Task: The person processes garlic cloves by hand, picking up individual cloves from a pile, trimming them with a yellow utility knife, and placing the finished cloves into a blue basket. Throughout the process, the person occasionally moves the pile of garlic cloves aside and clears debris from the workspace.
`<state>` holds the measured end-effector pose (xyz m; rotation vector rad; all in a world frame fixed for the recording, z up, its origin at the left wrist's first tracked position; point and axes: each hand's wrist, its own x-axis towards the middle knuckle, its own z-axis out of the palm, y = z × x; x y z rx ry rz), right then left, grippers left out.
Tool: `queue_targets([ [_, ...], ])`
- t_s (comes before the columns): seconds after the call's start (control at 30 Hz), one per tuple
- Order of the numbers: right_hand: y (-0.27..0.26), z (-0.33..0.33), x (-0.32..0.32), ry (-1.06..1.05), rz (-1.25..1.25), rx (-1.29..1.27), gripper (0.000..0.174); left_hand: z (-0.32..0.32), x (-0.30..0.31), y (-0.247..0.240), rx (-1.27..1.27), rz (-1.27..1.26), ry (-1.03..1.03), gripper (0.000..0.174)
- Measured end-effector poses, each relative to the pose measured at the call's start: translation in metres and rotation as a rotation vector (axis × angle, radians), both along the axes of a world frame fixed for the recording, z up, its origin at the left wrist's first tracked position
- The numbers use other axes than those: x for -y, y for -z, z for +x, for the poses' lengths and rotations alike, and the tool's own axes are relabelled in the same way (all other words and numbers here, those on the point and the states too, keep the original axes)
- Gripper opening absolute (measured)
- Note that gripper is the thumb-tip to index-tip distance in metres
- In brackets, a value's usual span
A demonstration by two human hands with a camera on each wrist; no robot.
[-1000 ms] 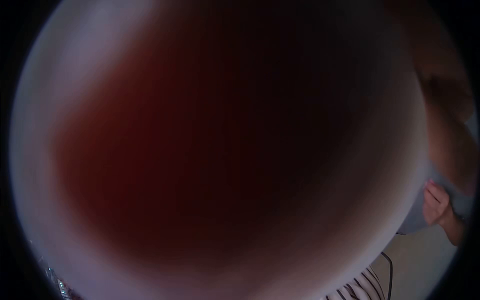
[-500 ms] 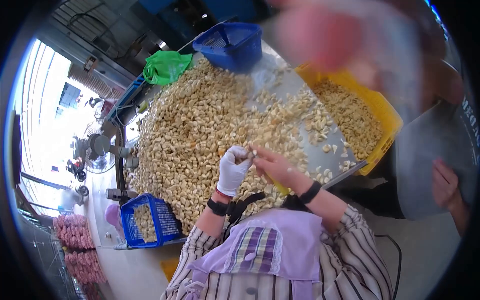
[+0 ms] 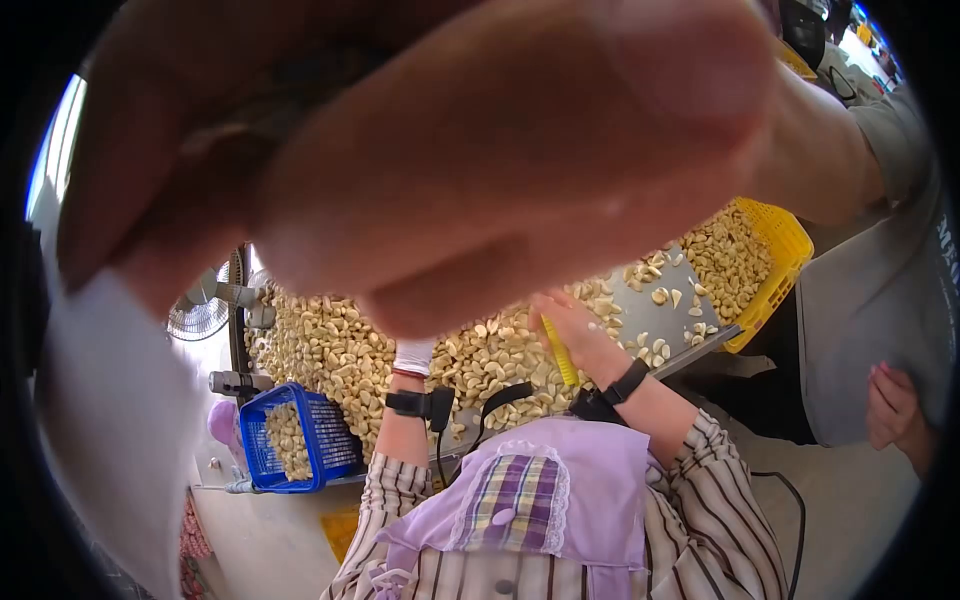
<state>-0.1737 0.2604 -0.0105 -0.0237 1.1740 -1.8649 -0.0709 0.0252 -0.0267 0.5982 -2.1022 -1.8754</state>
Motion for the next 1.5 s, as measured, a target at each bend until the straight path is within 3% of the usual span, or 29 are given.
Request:
queue_targets([
  [0.03,-0.001,-0.001,0.0,0.001,0.001,0.0,0.02,-0.005,-0.003,-0.002,0.041,-0.188,0.057,0.029],
  [0.1,-0.002,-0.003,0.004,0.002,0.001,0.027,0.022,-0.003,-0.016,-0.005,0.499,-0.749,0.31,0.033],
  [0.13,-0.005,-0.004,0.004,0.014,0.033,0.056,0.021,0.003,-0.005,0.027,0.369,-1.02,0.454,0.035],
  [0.2,-0.007,-0.003,0.002,0.025,0.055,0.073,0.022,0.003,-0.018,0.019,0.447,-0.904,0.378,0.033],
  [0.3,0.002,0.0,0.0,0.027,0.084,0.043,0.025,0.007,-0.01,0.038,0.294,-0.725,0.336,0.031],
  [0.33,0.003,-0.003,0.001,0.001,0.092,-0.004,0.027,0.007,-0.011,0.037,0.312,-0.539,0.29,0.033],
  [0.37,0.002,-0.006,0.001,0.007,0.092,-0.012,0.027,0.007,-0.015,0.038,0.292,-0.116,0.19,0.032],
  [0.53,-0.005,0.007,0.002,-0.121,0.166,-0.208,0.047,0.007,-0.04,-0.007,0.223,0.287,0.139,0.022],
  [0.63,-0.003,0.007,0.003,-0.211,0.155,-0.35,0.055,0.005,-0.065,-0.037,0.11,0.32,0.017,0.022],
  [0.67,-0.013,0.009,0.002,-0.253,0.12,-0.42,0.057,0.004,-0.06,-0.029,0.077,0.373,0.045,0.019],
  [0.7,-0.021,0.009,0.002,-0.3,0.086,-0.488,0.06,0.006,-0.05,-0.025,0.2,0.364,0.172,0.016],
  [0.8,-0.03,0.01,-0.002,-0.35,0.088,-0.565,0.061,0.005,-0.065,-0.021,0.035,0.546,0.117,0.014],
  [0.9,-0.031,0.014,0.001,-0.379,0.055,-0.627,0.061,0.005,-0.072,-0.026,0.101,0.418,0.073,0.014],
  [0.97,-0.037,0.009,-0.001,-0.486,0.185,-0.57,0.062,0.008,-0.074,-0.028,0.136,0.259,0.068,0.014],
  [1.0,0.005,0.012,0.007,-0.281,0.121,-0.984,0.062,0.006,-0.074,-0.023,0.107,0.296,0.046,0.015],
  [1.07,-0.002,0.005,0.008,-0.336,0.172,-0.923,0.06,0.005,-0.07,-0.012,0.049,0.326,0.04,0.015],
  [1.1,0.001,0.005,0.006,-0.376,0.214,-0.914,0.058,0.001,-0.068,0.0,0.042,0.222,0.054,0.013],
  [1.13,0.0,0.003,0.005,-0.396,0.236,-0.823,0.053,-0.006,-0.068,0.022,-0.121,0.052,0.053,0.013],
  [1.17,-0.005,0.005,0.005,-0.39,0.169,-0.623,0.05,-0.004,-0.078,0.001,-0.044,0.17,0.017,0.014],
  [1.23,0.002,0.005,0.0,-0.412,0.152,-0.481,0.049,-0.001,-0.079,0.008,0.013,0.412,0.027,0.01],
  [1.27,0.01,-0.001,0.002,-0.413,0.147,-0.491,0.049,-0.005,-0.078,0.014,0.004,0.405,0.025,0.01],
  [1.3,-0.022,0.014,0.006,-0.41,0.13,-0.467,0.049,0.009,-0.077,-0.019,0.015,0.45,-0.01,0.009],
  [1.5,-0.025,0.013,0.009,-0.388,0.136,-0.472,0.051,0.007,-0.075,-0.025,0.025,0.563,-0.037,0.008],
])
